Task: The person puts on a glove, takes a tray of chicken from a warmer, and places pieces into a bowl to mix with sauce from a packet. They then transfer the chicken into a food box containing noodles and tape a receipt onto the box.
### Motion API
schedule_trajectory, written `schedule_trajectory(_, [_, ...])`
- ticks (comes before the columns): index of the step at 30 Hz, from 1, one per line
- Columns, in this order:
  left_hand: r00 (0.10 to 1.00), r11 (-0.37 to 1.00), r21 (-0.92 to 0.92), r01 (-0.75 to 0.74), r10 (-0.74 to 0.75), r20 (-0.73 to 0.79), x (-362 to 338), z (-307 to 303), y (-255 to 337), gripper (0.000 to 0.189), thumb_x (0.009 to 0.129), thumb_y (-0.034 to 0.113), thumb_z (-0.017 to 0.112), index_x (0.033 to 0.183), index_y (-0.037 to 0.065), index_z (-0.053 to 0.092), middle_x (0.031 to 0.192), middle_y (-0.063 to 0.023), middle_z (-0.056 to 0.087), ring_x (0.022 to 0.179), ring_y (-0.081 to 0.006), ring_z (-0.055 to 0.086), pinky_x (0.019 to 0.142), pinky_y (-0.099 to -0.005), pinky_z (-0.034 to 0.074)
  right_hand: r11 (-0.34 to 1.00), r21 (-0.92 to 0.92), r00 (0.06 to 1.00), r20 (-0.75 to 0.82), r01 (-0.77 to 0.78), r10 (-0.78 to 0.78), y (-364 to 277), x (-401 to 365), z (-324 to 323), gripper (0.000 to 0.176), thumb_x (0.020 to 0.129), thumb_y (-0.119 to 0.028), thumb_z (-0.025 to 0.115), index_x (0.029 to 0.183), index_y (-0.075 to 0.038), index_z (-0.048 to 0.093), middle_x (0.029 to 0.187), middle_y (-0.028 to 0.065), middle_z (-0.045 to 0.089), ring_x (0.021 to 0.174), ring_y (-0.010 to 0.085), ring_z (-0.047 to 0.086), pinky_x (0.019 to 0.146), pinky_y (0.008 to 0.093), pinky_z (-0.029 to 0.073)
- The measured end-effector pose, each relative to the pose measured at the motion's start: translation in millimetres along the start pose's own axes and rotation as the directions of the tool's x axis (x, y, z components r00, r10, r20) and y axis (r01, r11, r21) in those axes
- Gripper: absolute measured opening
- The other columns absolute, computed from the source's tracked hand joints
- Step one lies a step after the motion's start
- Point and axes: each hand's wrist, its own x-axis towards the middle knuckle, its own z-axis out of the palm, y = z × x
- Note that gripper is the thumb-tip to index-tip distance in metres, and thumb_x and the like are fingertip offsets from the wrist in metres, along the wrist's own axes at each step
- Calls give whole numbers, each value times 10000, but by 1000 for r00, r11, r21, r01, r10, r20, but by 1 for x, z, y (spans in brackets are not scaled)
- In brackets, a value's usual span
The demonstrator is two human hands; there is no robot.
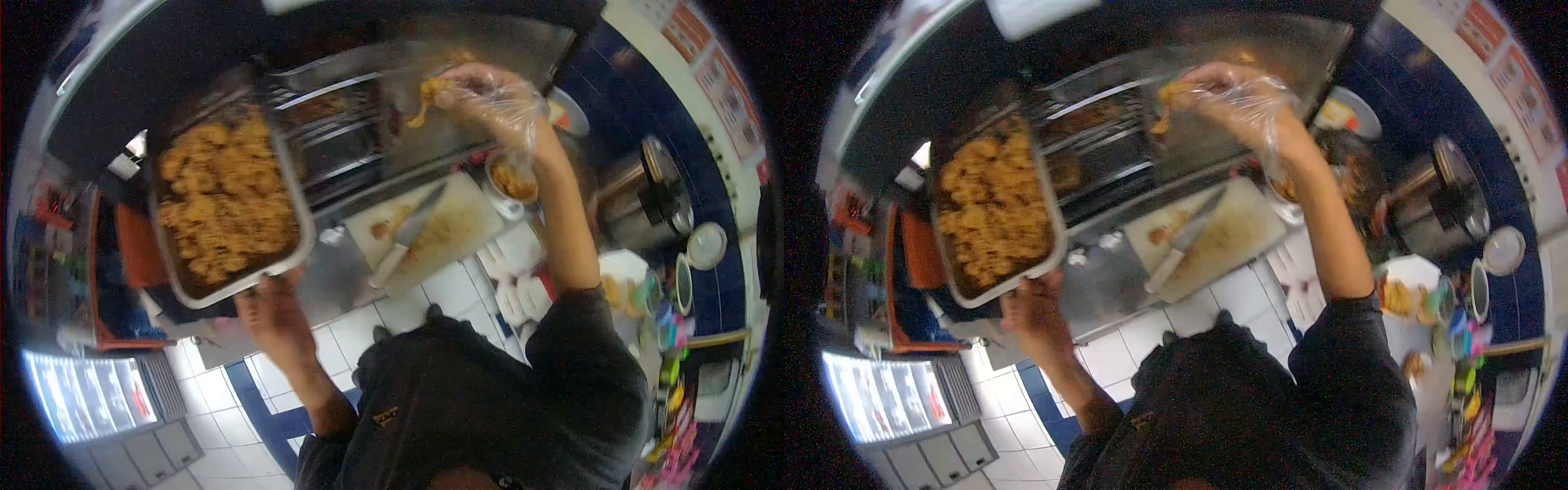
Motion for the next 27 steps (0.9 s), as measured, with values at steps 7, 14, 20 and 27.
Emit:
schedule_trajectory(7, [995, 997, -55, -47, 52, 83, 36, 15, 5, 256, 942, 119, 550, 1173, 8, 537, 1099, -157, 633, 942, -248, 649, 853, -390, 546, 725, -400, 825, -194, -561, 531, 178, -36, -123, 353, 806, -373, 708, 948, -50, 702, 816, 109, 698, 730, 202, 649, 711, 352, 527])
schedule_trajectory(14, [999, 998, -59, -24, 26, 28, 57, 9, 10, 275, 936, 142, 566, 1136, -42, 526, 1061, -172, 621, 937, -283, 639, 900, -390, 519, 423, -889, 907, 23, -174, 421, 326, -65, -153, 421, 801, -430, 676, 1036, -81, 698, 964, 168, 684, 870, 323, 657, 792, 397, 519])
schedule_trajectory(20, [987, 998, -41, 53, -46, 155, 121, 13, 25, 278, 973, 154, 482, 1103, -91, 499, 1124, -237, 558, 1137, -340, 533, 1050, -437, 418, 713, 488, 801, -45, -504, 597, 258, -104, -130, 630, 917, -548, 479, 1293, -45, 524, 1239, 156, 593, 1137, 285, 559, 1002, 381, 414])
schedule_trajectory(27, [948, 978, -149, 147, -96, 303, 181, 23, 26, 362, 954, 42, 446, 1195, -216, 371, 1253, -337, 447, 1235, -410, 451, 1108, -480, 365, 134, 852, 805, 410, -505, 428, 255, -150, -68, 735, 962, -569, 332, 1340, 55, 419, 1292, 215, 529, 1180, 298, 524, 1017, 418, 397])
